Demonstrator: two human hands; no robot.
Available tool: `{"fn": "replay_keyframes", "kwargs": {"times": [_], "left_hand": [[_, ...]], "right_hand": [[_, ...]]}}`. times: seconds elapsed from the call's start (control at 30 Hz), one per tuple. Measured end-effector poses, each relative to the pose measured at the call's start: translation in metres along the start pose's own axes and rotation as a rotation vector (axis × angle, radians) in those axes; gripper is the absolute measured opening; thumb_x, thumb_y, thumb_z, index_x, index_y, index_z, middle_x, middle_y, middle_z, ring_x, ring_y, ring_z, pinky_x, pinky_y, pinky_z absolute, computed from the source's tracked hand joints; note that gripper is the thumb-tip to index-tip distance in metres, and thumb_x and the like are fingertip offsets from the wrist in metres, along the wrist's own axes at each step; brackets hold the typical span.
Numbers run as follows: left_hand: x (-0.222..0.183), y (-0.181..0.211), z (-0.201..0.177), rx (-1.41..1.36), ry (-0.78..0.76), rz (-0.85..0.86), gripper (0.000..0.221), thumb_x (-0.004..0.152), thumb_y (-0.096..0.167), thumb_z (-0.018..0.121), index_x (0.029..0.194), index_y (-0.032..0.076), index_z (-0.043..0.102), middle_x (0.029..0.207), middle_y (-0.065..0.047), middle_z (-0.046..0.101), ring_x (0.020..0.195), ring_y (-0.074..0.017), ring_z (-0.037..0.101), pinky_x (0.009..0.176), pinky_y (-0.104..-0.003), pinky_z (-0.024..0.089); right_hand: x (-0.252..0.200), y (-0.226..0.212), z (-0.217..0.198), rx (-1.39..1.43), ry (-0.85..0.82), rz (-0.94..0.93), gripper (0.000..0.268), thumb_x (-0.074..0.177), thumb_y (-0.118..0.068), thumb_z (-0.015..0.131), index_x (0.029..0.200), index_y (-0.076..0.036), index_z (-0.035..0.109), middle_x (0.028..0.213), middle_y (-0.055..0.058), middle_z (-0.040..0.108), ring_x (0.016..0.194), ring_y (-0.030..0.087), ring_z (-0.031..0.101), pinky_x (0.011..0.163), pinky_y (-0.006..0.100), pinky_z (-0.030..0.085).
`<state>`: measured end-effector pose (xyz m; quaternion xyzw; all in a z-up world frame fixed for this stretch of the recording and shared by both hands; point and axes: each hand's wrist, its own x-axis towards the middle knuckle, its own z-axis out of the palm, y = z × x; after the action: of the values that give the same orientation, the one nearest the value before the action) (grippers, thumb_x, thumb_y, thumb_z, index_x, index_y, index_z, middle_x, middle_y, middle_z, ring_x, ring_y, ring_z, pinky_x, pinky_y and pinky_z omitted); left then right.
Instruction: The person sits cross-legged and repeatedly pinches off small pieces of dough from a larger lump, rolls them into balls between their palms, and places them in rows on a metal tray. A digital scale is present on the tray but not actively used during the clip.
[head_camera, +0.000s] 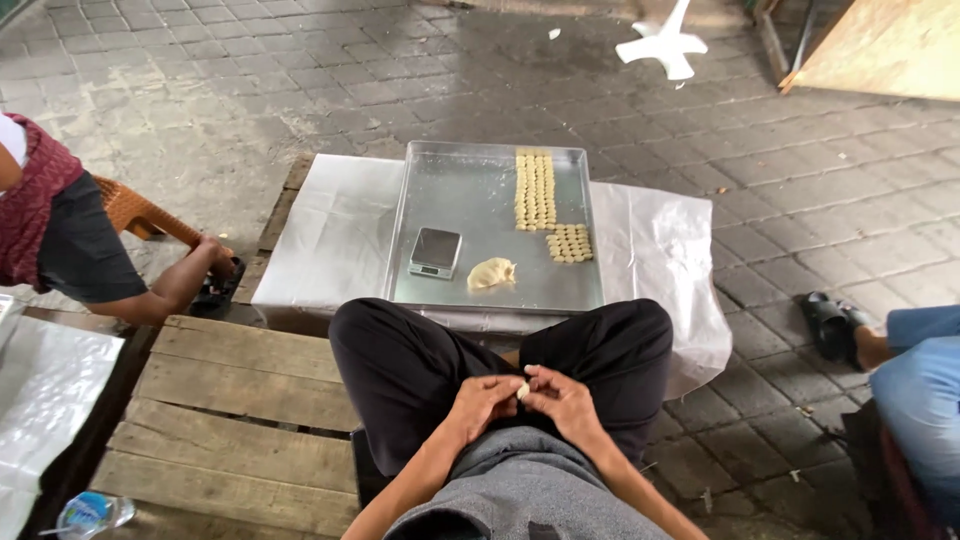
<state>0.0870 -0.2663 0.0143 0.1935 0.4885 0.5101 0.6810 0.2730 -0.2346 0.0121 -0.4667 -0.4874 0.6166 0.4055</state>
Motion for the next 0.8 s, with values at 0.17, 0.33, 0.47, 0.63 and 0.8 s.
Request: {"fn": "replay_keyframes", "kwargs": {"times": [0.17, 0.33, 0.47, 0.63, 0.8], "left_hand": [[-0.045, 0.017, 0.013, 0.233, -0.046, -0.016, 0.021, 0.096, 0.015, 0.073, 0.106, -0.001, 0.083, 0.076, -0.008, 0.075, 0.062, -0.0111, 0.062, 0.064, -0.022, 0.056], [-0.089, 0.060, 0.036, 0.481, -0.158, 0.201, 0.029, 0.093, 0.027, 0.074, 0.114, 0.009, 0.082, 0.088, -0.002, 0.068, 0.080, -0.0113, 0.062, 0.075, -0.025, 0.052], [-0.082, 0.048, 0.051, 0.110, -0.037, 0.220, 0.032, 0.080, 0.007, 0.091, 0.108, -0.003, 0.079, 0.086, -0.017, 0.078, 0.075, -0.0196, 0.074, 0.071, -0.034, 0.066], [-0.071, 0.039, 0.043, -0.120, -0.043, 0.067, 0.019, 0.083, 0.004, 0.087, 0.097, -0.006, 0.078, 0.083, -0.022, 0.077, 0.071, -0.0258, 0.077, 0.066, -0.038, 0.067], [-0.059, 0.036, 0.028, -0.152, -0.114, -0.171, 0.018, 0.087, 0.009, 0.083, 0.099, -0.005, 0.078, 0.079, -0.020, 0.076, 0.064, -0.0242, 0.075, 0.060, -0.037, 0.066]], "right_hand": [[-0.051, -0.048, 0.012, -0.262, -0.106, -0.138, 0.022, 0.087, -0.009, 0.079, 0.108, -0.003, 0.082, 0.100, 0.007, 0.077, 0.092, 0.018, 0.074, 0.083, 0.030, 0.061], [-0.053, -0.070, 0.012, -0.293, -0.065, -0.185, 0.013, 0.090, -0.005, 0.074, 0.101, -0.003, 0.082, 0.087, 0.006, 0.076, 0.077, 0.014, 0.070, 0.073, 0.025, 0.060], [-0.051, -0.081, 0.016, -0.171, 0.044, -0.167, 0.009, 0.084, -0.001, 0.083, 0.092, 0.003, 0.083, 0.075, 0.012, 0.076, 0.066, 0.010, 0.063, 0.059, 0.032, 0.062], [-0.046, -0.079, 0.007, 0.067, 0.007, -0.103, 0.011, 0.082, 0.004, 0.082, 0.088, 0.013, 0.078, 0.068, 0.023, 0.072, 0.055, 0.027, 0.073, 0.054, 0.040, 0.066], [-0.060, -0.087, 0.010, 0.008, -0.042, -0.221, 0.011, 0.079, 0.009, 0.084, 0.087, 0.013, 0.077, 0.069, 0.018, 0.069, 0.059, 0.021, 0.072, 0.053, 0.038, 0.066]]}}
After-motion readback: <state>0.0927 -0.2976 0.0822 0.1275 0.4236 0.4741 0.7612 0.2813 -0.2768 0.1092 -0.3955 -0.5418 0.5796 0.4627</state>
